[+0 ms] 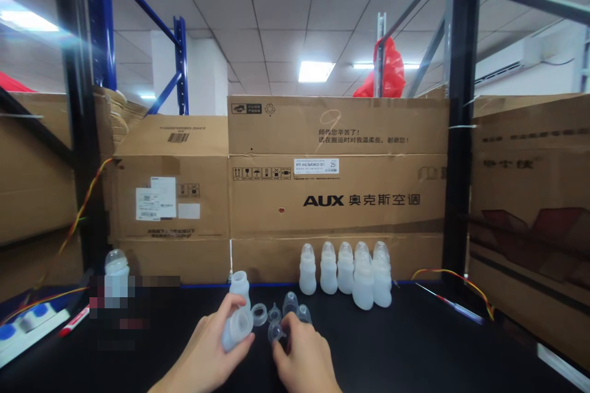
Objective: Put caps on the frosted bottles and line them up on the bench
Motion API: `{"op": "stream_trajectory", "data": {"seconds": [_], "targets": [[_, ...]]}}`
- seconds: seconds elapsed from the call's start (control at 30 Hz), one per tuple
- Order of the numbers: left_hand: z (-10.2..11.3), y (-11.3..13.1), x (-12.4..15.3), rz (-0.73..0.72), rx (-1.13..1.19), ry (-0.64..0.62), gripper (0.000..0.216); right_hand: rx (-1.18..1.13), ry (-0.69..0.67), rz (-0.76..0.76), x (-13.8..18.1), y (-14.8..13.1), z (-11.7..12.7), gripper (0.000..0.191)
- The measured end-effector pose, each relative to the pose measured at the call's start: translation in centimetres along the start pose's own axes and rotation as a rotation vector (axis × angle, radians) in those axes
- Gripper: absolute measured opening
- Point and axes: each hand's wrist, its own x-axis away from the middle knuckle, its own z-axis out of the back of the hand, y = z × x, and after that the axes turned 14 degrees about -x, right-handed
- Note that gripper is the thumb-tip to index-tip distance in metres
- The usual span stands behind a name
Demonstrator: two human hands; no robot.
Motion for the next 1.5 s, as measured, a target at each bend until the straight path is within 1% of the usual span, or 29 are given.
{"op": "stream_trajectory", "data": {"seconds": [0.07, 0.13, 0.23, 0.3, 0.37, 0.6, 0.83, 0.93, 0.97, 1.03, 1.13, 1.2, 1.27, 1.3, 1.37, 1.43, 1.5], "targets": [[0.0, -0.2, -0.1, 0.006, -0.024, -0.013, 0.037, 0.033, 0.017, -0.006, -0.1, 0.0, 0.0, 0.013], [0.2, -0.5, 0.0, -0.035, -0.058, -0.022, 0.041, 0.076, 0.030, -0.009, -0.2, 0.0, 0.0, 0.014], [0.6, -0.7, 0.4, -0.122, -0.082, -0.041, 0.032, 0.120, 0.039, -0.026, -0.4, 0.0, 0.0, 0.015], [0.9, -0.6, 0.5, -0.138, -0.092, -0.050, 0.023, 0.133, 0.038, -0.036, -0.4, -0.2, -0.1, 0.016], [1.0, -0.4, 0.5, -0.125, -0.099, -0.049, 0.018, 0.147, 0.036, -0.044, -0.5, -0.3, -0.3, 0.017], [1.2, 0.5, -0.1, -0.051, -0.062, -0.030, 0.011, 0.174, 0.037, -0.042, -0.8, -0.3, -0.7, 0.021], [1.4, 0.6, -0.2, -0.030, -0.094, -0.031, 0.011, 0.146, 0.023, -0.014, -0.5, -0.3, -0.5, 0.026], [1.3, 0.6, -0.2, -0.035, -0.116, -0.021, 0.013, 0.093, 0.042, -0.007, -0.4, -0.1, -0.6, 0.030], [1.3, 0.6, -0.2, -0.041, -0.118, -0.018, 0.013, 0.049, 0.054, 0.013, -0.3, -0.2, -0.6, 0.030], [1.3, 0.7, -0.2, -0.049, -0.102, -0.014, 0.012, -0.082, 0.070, 0.107, -0.2, -0.5, -0.5, 0.029], [1.1, 0.6, -0.2, -0.064, -0.035, -0.009, 0.021, -0.276, 0.006, 0.318, 0.4, -1.4, -0.1, 0.027], [0.7, 0.3, -0.1, -0.070, -0.007, -0.006, 0.033, -0.319, -0.055, 0.424, 0.8, -2.0, 0.0, 0.030], [0.2, 0.1, -0.1, -0.063, -0.011, -0.008, 0.044, -0.294, -0.070, 0.490, 1.1, -2.3, -0.2, 0.028], [0.1, 0.1, -0.1, -0.057, -0.019, -0.012, 0.049, -0.271, -0.062, 0.514, 1.2, -2.3, -0.3, 0.026], [0.0, 0.1, -0.1, -0.053, -0.029, -0.020, 0.053, -0.250, -0.038, 0.541, 1.1, -2.1, -0.6, 0.022], [0.2, 0.3, 0.0, -0.062, -0.032, -0.019, 0.048, -0.289, -0.008, 0.513, 1.0, -1.8, -0.6, 0.023], [0.5, 0.3, 0.0, -0.064, -0.033, 0.007, 0.036, -0.337, 0.035, 0.455, 0.8, -1.7, -0.3, 0.026]]}}
